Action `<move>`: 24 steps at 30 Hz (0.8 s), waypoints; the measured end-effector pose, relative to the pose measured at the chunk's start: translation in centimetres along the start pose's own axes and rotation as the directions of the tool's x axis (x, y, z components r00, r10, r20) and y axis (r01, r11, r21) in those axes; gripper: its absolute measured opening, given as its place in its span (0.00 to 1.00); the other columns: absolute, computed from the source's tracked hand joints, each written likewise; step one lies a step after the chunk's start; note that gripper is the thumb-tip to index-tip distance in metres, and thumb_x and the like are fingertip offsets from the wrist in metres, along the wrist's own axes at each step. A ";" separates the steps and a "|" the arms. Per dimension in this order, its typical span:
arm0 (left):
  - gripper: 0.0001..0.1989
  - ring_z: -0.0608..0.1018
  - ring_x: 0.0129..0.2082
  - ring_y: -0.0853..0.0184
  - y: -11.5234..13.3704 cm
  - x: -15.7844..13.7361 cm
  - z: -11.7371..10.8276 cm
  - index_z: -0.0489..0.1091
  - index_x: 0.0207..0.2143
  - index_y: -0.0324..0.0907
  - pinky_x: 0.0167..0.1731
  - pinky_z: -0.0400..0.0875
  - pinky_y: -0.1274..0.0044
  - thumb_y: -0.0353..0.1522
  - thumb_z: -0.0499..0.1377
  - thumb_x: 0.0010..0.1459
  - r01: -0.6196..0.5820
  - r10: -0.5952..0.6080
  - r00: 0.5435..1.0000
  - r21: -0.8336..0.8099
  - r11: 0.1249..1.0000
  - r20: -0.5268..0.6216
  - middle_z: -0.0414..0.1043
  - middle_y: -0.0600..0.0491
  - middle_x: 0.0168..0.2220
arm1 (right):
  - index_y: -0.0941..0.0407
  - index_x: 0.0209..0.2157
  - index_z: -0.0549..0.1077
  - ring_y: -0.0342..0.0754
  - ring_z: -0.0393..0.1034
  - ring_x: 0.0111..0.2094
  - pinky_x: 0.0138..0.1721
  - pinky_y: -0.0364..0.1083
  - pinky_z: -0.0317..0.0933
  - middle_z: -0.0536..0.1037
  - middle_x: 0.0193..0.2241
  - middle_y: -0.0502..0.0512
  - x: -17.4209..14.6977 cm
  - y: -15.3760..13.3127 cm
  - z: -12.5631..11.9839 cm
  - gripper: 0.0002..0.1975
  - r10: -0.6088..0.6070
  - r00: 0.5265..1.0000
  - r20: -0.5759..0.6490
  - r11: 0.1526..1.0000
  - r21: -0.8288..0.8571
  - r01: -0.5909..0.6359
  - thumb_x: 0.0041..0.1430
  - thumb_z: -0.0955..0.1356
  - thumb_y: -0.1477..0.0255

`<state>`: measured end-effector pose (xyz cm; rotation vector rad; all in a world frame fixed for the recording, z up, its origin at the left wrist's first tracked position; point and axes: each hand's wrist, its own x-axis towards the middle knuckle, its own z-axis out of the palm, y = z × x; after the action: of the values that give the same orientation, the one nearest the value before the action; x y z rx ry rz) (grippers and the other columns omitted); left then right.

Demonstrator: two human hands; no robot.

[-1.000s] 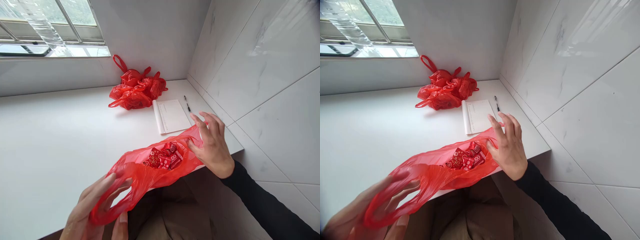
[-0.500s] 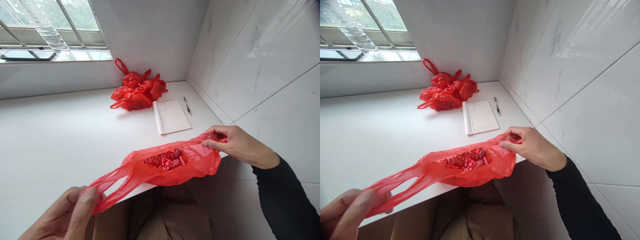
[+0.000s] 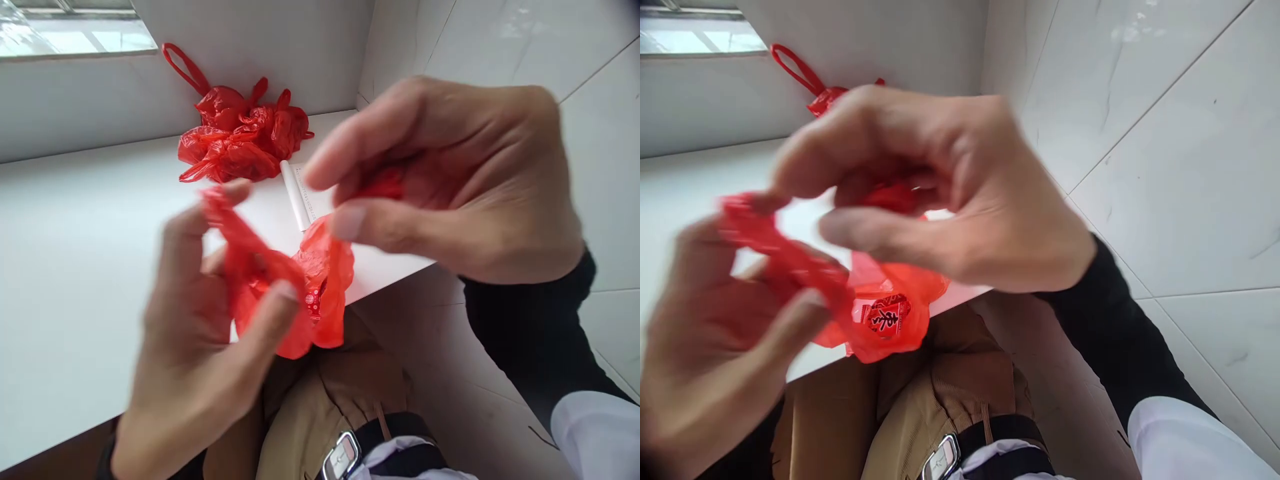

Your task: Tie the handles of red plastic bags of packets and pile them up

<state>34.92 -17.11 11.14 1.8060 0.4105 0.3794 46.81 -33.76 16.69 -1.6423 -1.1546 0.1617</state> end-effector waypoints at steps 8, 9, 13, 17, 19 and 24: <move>0.09 0.81 0.44 0.58 0.0 0.1 -0.5 0.75 0.39 0.44 0.39 0.78 0.73 0.35 0.57 0.58 -0.042 0.041 0.966 -0.001 0.999 0.256 0.79 0.54 0.36 | 0.57 0.42 0.74 0.34 0.73 0.47 0.50 0.33 0.68 0.80 0.44 0.42 1.9 0.5 3.4 0.08 -0.250 0.937 0.245 0.965 -0.020 0.263 0.64 0.66 0.82; 0.10 0.80 0.47 0.58 0.0 -0.1 -0.5 0.75 0.41 0.45 0.43 0.78 0.72 0.35 0.58 0.58 -0.022 0.032 0.977 -0.053 0.998 0.213 0.80 0.55 0.38 | 0.56 0.42 0.74 0.35 0.74 0.47 0.50 0.34 0.68 0.80 0.44 0.41 1.9 0.5 3.4 0.07 -0.238 0.949 0.207 0.968 -0.032 0.250 0.65 0.66 0.80; 0.18 0.79 0.50 0.62 0.3 -0.1 -0.2 0.69 0.54 0.49 0.42 0.76 0.77 0.36 0.59 0.61 -0.005 0.008 1.000 -0.170 0.985 0.015 0.76 0.56 0.50 | 0.51 0.46 0.75 0.38 0.75 0.44 0.48 0.41 0.70 0.79 0.44 0.38 1.5 0.4 3.2 0.10 -0.122 0.988 0.094 0.985 -0.108 0.132 0.67 0.64 0.71; 0.18 0.78 0.36 0.70 0.0 0.9 -1.3 0.68 0.57 0.53 0.32 0.73 0.80 0.37 0.57 0.65 -0.049 0.015 0.980 -0.165 0.985 -0.201 0.75 0.58 0.42 | 0.52 0.45 0.76 0.39 0.76 0.41 0.46 0.42 0.71 0.79 0.41 0.40 1.5 0.5 3.0 0.09 -0.175 0.983 0.054 0.978 -0.104 0.180 0.66 0.65 0.71; 0.16 0.72 0.26 0.73 -0.3 1.1 -2.2 0.70 0.55 0.53 0.26 0.70 0.81 0.37 0.57 0.65 -0.066 0.036 0.981 -0.152 0.986 -0.192 0.69 0.59 0.29 | 0.55 0.43 0.76 0.39 0.76 0.40 0.45 0.40 0.71 0.79 0.39 0.43 1.7 0.7 3.1 0.08 -0.237 0.971 0.029 0.968 -0.075 0.239 0.66 0.66 0.75; 0.12 0.68 0.29 0.68 0.2 0.3 -2.0 0.71 0.45 0.51 0.27 0.71 0.76 0.35 0.63 0.58 -0.264 0.240 0.956 0.134 0.955 0.167 0.67 0.57 0.31 | 0.59 0.45 0.75 0.39 0.75 0.42 0.46 0.39 0.71 0.80 0.42 0.49 2.1 0.3 4.0 0.08 -0.339 0.931 0.133 0.941 0.054 0.335 0.67 0.67 0.79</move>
<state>34.28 -15.34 11.88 2.0318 0.1046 0.3941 45.66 -29.55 15.68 -1.3978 -1.5172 0.0745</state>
